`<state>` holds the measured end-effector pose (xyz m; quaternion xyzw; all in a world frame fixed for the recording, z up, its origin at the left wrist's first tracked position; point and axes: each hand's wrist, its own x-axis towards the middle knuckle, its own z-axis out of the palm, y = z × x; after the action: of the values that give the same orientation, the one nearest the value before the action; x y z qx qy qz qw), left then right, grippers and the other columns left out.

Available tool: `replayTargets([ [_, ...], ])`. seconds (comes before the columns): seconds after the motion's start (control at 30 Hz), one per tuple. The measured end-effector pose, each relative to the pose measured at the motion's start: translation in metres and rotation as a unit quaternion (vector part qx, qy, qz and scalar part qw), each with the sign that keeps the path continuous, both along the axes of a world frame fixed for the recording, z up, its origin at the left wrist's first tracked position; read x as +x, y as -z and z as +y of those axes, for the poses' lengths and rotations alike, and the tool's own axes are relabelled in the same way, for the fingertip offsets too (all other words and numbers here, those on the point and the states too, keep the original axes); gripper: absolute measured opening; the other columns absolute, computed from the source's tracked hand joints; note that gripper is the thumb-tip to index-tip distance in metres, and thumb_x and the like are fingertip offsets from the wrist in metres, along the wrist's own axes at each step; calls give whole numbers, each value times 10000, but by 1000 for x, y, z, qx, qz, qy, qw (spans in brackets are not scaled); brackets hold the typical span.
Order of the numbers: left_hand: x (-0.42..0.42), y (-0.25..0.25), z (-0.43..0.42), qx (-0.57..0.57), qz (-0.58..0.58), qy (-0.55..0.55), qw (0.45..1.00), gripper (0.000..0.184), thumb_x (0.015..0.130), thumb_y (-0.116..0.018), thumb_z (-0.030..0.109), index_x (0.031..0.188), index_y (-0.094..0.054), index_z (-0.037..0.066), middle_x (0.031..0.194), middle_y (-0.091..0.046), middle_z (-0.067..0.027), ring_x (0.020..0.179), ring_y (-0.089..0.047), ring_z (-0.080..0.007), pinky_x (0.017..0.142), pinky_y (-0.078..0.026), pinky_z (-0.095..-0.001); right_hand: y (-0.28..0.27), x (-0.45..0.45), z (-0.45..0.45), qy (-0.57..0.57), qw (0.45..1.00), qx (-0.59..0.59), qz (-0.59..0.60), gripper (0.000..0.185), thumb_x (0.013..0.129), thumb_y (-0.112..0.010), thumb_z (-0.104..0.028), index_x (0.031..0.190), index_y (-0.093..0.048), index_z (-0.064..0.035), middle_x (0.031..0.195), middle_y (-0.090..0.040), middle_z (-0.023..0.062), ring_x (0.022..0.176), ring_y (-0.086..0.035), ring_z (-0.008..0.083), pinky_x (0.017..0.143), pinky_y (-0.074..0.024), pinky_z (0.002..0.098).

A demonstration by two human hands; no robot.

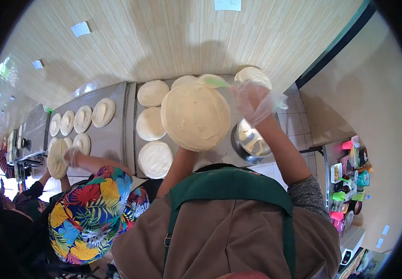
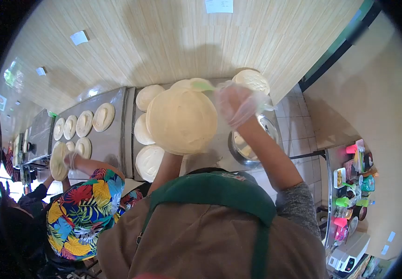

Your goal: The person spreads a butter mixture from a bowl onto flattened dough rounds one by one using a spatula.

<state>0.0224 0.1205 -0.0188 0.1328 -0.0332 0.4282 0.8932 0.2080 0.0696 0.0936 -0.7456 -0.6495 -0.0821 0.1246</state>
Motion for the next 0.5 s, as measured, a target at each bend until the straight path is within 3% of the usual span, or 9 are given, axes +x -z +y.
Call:
replayTargets([
  [0.03,-2,2,1,-2,1,0,1000,647,962,-451,556,1462,-367,155,1446,-466,-96,1302,-482,-284,1047,-447,-495,1,9,3,33,998,-50,8,404,1004,-426,-368,828,-634,-69,686,-630,184,581,-616,361,556,-482,477],
  [0.13,-6,8,4,-7,-4,-2,1000,646,962,-451,555,1460,-370,152,1444,-467,-99,1301,-482,-284,1046,-448,-494,0,1,-12,14,999,22,46,293,952,-487,-264,774,-657,-106,659,-630,137,608,-638,313,552,-498,431],
  [0.17,-7,11,6,-9,-4,0,1000,645,962,-451,555,1459,-371,151,1443,-467,-99,1300,-482,-284,1046,-448,-493,15,0,-9,-13,996,-40,79,317,969,-468,-287,801,-635,-76,688,-634,162,632,-638,358,578,-499,461],
  [0.27,-6,17,8,-19,-6,10,1000,644,963,-452,555,1456,-374,148,1441,-468,-102,1299,-483,-285,1045,-448,-492,27,-38,-6,-93,994,5,51,327,980,-450,-298,827,-607,-55,719,-639,181,650,-633,387,593,-498,485],
  [0.37,-7,24,7,-25,-5,21,999,643,963,-452,554,1454,-376,146,1438,-469,-105,1298,-483,-286,1044,-449,-491,-23,-68,-20,-139,982,-2,130,289,987,-458,-311,898,-588,-69,709,-619,178,634,-617,384,563,-485,469],
  [0.47,-8,28,5,-36,-8,35,999,642,963,-452,554,1451,-379,143,1436,-470,-107,1296,-484,-286,1044,-449,-490,-10,-42,-3,-139,982,38,121,248,974,-493,-306,889,-579,-90,712,-619,173,632,-614,387,554,-468,479],
  [0.5,-7,30,4,-43,-11,41,998,642,964,-452,554,1450,-380,142,1435,-471,-108,1296,-484,-287,1043,-449,-490,-4,-41,-3,-129,986,2,108,249,974,-495,-312,887,-575,-92,713,-620,171,633,-614,387,554,-465,482],
])
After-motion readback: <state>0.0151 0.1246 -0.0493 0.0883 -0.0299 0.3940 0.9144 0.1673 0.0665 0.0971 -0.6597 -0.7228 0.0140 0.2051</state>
